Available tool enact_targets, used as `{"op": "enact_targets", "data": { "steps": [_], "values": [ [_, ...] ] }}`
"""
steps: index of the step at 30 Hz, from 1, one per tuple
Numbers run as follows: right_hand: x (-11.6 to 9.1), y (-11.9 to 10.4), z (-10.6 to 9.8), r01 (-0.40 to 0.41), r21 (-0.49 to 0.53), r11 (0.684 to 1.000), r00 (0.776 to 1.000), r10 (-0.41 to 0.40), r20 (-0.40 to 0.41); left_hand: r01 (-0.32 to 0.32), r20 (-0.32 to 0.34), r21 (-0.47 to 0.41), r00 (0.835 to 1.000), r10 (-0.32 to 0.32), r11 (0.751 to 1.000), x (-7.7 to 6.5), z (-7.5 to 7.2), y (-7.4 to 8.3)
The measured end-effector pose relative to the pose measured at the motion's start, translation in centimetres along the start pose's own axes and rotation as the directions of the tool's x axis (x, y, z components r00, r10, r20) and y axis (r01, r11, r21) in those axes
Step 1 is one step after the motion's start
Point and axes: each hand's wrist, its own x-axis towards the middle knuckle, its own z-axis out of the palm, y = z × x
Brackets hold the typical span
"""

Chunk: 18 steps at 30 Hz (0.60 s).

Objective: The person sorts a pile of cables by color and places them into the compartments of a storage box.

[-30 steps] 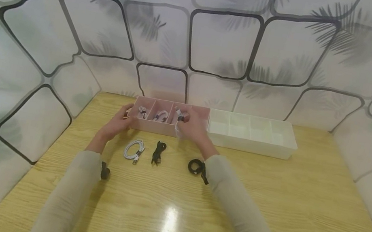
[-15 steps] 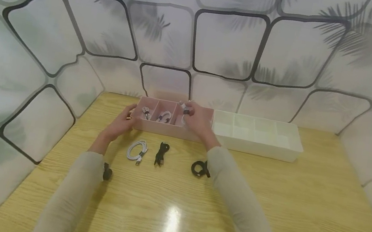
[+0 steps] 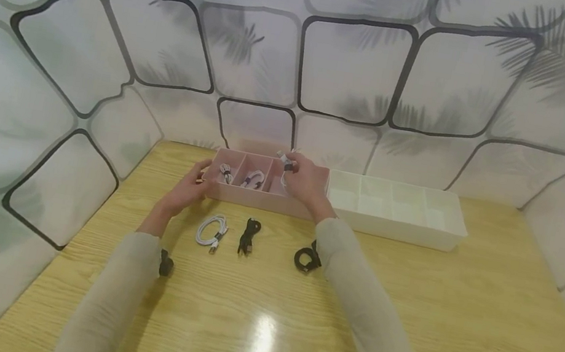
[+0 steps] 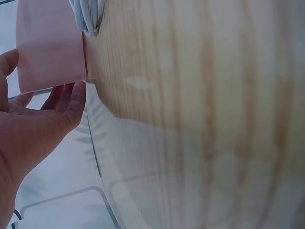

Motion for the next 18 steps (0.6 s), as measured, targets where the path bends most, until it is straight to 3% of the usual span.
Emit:
{"op": "enact_targets", "data": {
  "steps": [6, 13, 18],
  "values": [
    [0.5, 0.2, 0.5, -0.015, -0.039, 0.999, 1.000, 0.015, 0.004, -0.019, -0.033, 0.034, 0.999, 0.020, 0.999, 0.9, 0.2, -1.7],
    [1.0, 0.2, 1.0, -0.043, 0.004, 0.999, 0.997, 0.043, 0.065, -0.017, -0.045, 0.030, 0.999, 0.019, 0.999, 0.9, 0.2, -1.7],
    [1.3, 0.4, 1.4, -0.043, -0.051, 0.998, 0.995, 0.047, 0.083, -0.021, -0.030, 0.017, 0.999, 0.021, 1.000, 0.8, 0.1, -1.7]
  ]
}}
